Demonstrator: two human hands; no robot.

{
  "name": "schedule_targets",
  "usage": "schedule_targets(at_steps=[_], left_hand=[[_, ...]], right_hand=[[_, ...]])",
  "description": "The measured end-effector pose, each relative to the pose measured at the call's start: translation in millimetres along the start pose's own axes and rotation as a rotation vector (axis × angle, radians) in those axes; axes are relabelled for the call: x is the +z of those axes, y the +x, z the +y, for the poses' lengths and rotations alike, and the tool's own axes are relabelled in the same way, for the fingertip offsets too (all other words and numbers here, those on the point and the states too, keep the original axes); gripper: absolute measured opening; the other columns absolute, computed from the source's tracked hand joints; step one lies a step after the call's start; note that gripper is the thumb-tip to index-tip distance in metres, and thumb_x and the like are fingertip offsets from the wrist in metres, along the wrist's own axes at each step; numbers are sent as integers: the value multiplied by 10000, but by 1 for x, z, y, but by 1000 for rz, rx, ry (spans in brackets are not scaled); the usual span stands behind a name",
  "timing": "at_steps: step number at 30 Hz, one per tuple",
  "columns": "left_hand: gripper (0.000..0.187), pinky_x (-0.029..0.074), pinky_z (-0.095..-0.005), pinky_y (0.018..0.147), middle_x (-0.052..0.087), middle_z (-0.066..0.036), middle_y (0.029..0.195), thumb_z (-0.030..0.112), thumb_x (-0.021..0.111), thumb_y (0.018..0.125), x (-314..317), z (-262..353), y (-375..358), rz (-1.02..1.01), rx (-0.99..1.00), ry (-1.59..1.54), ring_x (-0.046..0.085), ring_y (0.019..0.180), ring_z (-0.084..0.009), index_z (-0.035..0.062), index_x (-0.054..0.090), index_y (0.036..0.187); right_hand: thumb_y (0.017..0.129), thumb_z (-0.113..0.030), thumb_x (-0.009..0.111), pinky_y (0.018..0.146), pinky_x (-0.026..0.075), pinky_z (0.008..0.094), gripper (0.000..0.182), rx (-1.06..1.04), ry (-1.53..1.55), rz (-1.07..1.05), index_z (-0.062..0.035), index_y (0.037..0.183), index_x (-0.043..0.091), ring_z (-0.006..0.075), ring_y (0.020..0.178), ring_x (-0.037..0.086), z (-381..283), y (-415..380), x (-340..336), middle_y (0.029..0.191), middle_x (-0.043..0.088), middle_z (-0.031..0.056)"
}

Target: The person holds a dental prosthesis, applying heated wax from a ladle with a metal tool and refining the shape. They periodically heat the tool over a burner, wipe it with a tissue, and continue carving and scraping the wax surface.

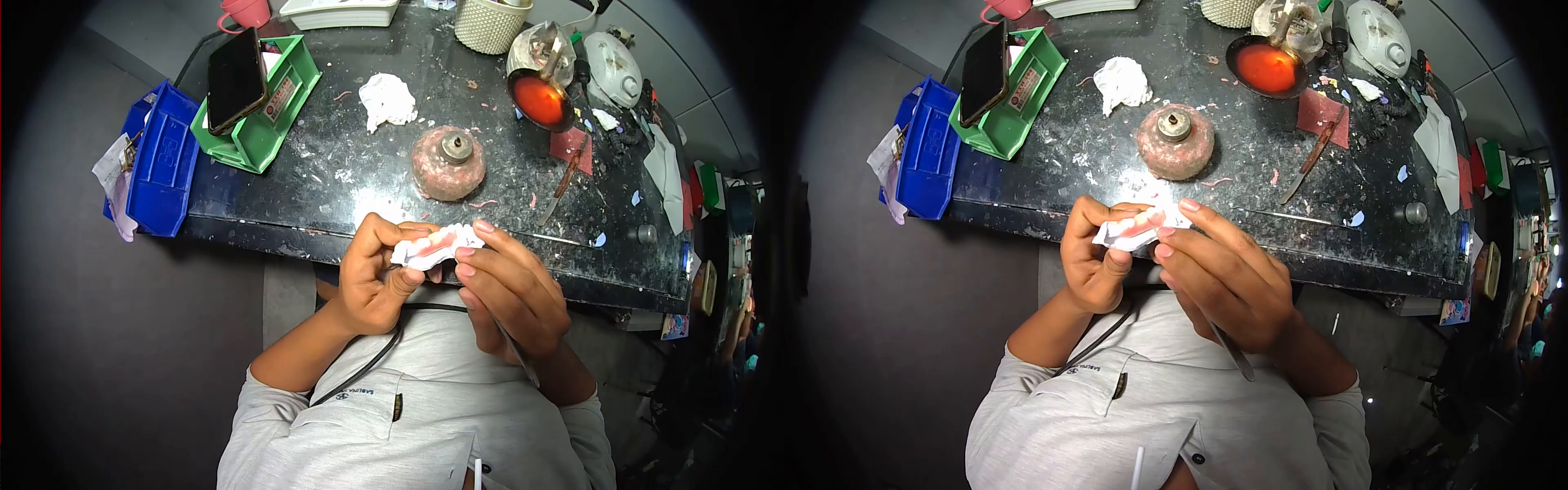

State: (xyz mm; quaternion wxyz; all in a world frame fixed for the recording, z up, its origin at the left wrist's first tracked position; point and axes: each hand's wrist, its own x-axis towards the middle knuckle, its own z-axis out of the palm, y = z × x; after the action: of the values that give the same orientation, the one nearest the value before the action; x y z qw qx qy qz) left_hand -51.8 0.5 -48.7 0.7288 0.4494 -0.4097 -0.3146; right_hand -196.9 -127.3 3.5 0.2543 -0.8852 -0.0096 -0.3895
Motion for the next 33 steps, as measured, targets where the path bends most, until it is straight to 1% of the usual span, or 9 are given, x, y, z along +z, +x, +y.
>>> schedule_targets(at_steps=[7,12,16,18,19,22,24,31,33], left_hand=[[363,518,-357,901,619,-285,1174,283,603,986,0,-1,0,1,6,-9,643,1057,-237,-25,440,1086],[347,537,-316,815,625,-269,1165,276,576,1001,-1,0,1,-26,9,1,653,940,-195,-24,430,1096],[344,540,-303,785,631,-261,1152,279,564,1006,-1,-3,0,-16,9,-8,650,900,-181,-21,423,1096],[244,508,-272,789,589,-224,1202,154,516,1023,-4,-9,0,-90,54,-90,599,864,-131,-19,400,1151],[244,508,-272,789,589,-224,1202,154,516,1023,-4,-8,0,-89,55,-89,599,864,-131,-19,400,1151],[236,511,-272,785,593,-225,1194,161,518,1023,-2,-6,2,-85,80,-34,599,869,-128,-15,397,1123],[332,537,-312,794,638,-244,1142,287,556,1009,0,-2,1,-8,38,40,651,908,-182,-10,418,1066],[330,540,-310,758,638,-237,1142,293,549,1010,0,-6,0,-4,20,-12,649,856,-177,-5,414,1056],[241,514,-265,761,618,-211,1158,186,523,1023,-2,-9,1,-54,65,-62,606,836,-120,-4,394,1094]], right_hand=[[794,-6,753,868,592,403,242,12,1,0,6,1015,655,357,1054,675,1,0,1,1038,688,133],[806,3,739,824,605,377,231,-30,-34,13,13,1020,653,340,1032,686,4,-2,3,1038,687,141],[814,0,734,794,611,361,228,-65,-78,21,17,1026,652,333,1015,694,5,-6,4,1044,685,149],[817,-4,734,781,614,357,228,-1,-29,57,17,1029,653,329,1008,698,4,-8,2,1049,685,151],[817,-4,734,781,614,357,228,-2,-28,56,17,1029,653,329,1008,698,4,-7,1,1049,685,151],[814,0,734,783,614,362,228,-24,-19,23,15,1027,654,329,1003,700,3,-3,2,1047,685,147],[804,-1,744,782,613,360,232,-16,-11,17,13,1018,655,327,998,701,2,-4,3,1037,687,143],[796,9,747,775,611,355,226,-15,-10,19,13,1003,654,322,990,704,3,-3,2,1018,691,140],[801,19,738,786,613,356,224,-7,-15,16,16,1008,653,324,991,704,3,-3,2,1021,688,147]])
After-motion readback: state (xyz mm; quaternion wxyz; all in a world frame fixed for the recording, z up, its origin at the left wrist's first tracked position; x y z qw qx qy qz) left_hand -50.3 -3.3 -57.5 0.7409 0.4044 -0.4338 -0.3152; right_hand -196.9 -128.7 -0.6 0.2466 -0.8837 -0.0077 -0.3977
